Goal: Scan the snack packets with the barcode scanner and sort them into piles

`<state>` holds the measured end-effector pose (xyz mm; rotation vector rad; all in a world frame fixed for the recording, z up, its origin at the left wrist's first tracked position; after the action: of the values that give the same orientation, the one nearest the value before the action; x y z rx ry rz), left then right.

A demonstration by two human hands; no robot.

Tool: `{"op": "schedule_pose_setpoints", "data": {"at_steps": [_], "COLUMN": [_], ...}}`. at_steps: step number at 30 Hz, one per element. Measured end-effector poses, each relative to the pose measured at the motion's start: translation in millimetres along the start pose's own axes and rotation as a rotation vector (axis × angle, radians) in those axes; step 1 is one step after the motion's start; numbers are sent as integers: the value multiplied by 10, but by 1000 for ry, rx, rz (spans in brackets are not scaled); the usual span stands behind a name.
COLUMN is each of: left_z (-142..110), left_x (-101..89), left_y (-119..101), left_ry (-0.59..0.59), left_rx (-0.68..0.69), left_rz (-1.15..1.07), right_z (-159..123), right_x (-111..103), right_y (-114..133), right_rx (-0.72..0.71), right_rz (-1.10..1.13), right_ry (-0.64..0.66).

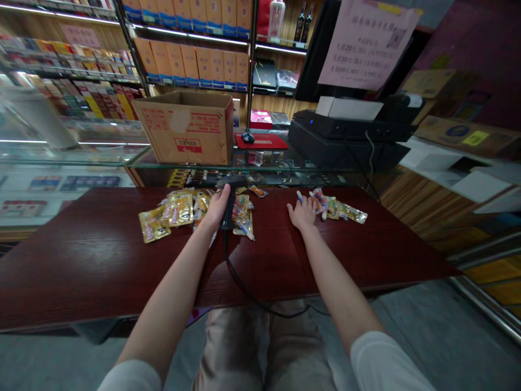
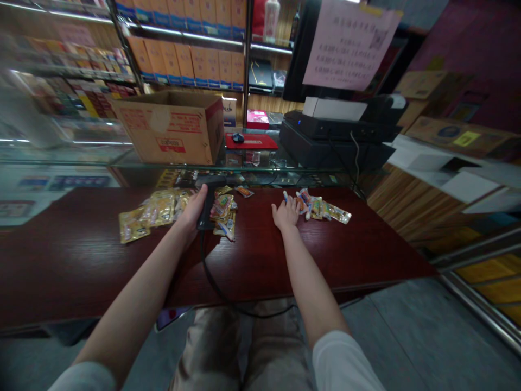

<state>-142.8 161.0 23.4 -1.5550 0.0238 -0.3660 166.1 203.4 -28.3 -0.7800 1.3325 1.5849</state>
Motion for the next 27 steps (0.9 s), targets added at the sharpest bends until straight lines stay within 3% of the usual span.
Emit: {"op": "schedule_pose_setpoints", "data": {"at_steps": [5, 8, 12, 16, 20, 23, 27], "left_z": [-5, 3, 14, 12, 2, -10, -25], "left_x": [-41, -42, -34, -36, -9, 32, 111], "left_y": [-39, -41, -21, -20, -25, -34, -21], "left_ry": [-23, -15, -4, -11, -3, 11, 48], "left_rx": [-20, -22, -25, -28, -32, -24, -44], "left_rz": [-8, 4, 3, -3, 7, 19, 48], "right_z": [118, 288, 506, 580, 548, 492, 439], "right_x": [-12, 212, 446, 447, 308, 226, 223], "right_y": [404, 844, 1120, 996, 536, 218, 81], "right_rx": [-140, -289, -261, -201, -119, -77, -96], "right_rz": [-47, 2, 51, 125, 347, 570, 951], "right_ry": [79, 256, 316, 231, 137, 64, 27]}}
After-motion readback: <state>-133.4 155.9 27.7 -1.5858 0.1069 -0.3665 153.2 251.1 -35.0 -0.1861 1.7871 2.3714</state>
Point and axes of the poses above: each hand's wrist, its own z-axis towards the middle knuckle, its own x-axis out of the palm, y = z × x, the point moved 9 cm from there along z, towards the middle knuckle, and after that the axes turned 14 degrees about y, right-handed, at the moved point
